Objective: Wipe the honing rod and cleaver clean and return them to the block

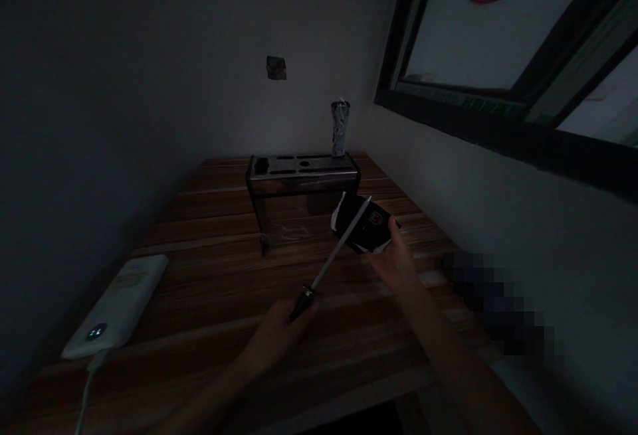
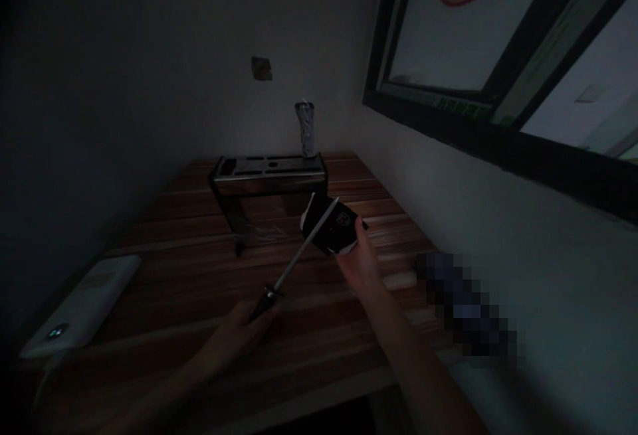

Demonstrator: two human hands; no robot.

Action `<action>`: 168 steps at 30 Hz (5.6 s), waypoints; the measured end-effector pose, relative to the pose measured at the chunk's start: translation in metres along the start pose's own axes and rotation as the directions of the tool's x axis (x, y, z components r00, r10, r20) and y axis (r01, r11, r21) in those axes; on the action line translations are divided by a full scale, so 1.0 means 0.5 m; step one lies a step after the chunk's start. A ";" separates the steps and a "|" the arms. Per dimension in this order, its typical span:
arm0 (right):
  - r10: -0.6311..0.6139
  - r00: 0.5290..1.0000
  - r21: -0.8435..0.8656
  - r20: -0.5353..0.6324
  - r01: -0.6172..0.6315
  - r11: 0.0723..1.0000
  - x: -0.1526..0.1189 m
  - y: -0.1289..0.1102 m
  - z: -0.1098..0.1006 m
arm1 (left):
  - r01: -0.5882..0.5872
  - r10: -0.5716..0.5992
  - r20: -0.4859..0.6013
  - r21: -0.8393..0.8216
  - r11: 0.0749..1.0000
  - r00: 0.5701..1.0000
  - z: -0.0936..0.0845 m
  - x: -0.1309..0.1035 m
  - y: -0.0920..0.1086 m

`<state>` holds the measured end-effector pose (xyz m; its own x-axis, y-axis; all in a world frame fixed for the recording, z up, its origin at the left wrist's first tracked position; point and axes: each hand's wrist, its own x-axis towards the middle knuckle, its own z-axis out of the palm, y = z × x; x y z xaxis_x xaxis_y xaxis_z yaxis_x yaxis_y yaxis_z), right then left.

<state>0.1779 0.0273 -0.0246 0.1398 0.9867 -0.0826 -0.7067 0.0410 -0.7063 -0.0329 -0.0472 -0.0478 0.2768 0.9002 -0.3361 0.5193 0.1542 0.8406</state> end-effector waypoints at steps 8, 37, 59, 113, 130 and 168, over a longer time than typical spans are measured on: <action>-0.016 1.000 0.028 0.024 0.015 0.999 -0.010 -0.025 0.012 | -0.045 0.044 0.039 0.028 0.999 0.998 -0.005 -0.004 0.007; -0.005 1.000 -0.049 0.023 0.006 0.999 -0.009 -0.024 -0.007 | 0.040 -0.019 0.250 -0.078 0.996 0.968 -0.009 -0.012 0.002; -0.161 0.985 -0.137 0.055 0.167 0.976 -0.033 -0.023 0.022 | -0.083 0.075 0.230 0.027 0.996 0.970 0.001 -0.014 0.016; 0.062 0.972 -0.724 0.226 0.125 0.678 -0.117 0.096 0.056 | -0.142 0.149 0.064 -0.104 0.984 0.987 -0.010 0.000 0.007; 0.056 0.987 -0.652 0.149 0.056 0.756 -0.097 0.100 0.040 | -0.200 0.200 0.096 -0.005 0.980 0.975 -0.027 0.019 0.002; -0.457 0.877 -0.406 -0.147 0.368 0.837 -0.007 -0.054 0.004 | -0.158 0.169 0.201 -0.069 0.985 0.965 -0.030 0.021 -0.001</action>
<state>0.1948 0.0229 -0.0038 0.5477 0.8237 0.1467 -0.2586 0.3334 -0.9066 -0.0425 -0.0319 -0.0453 0.5177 0.8127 -0.2676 0.4122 0.0372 0.9104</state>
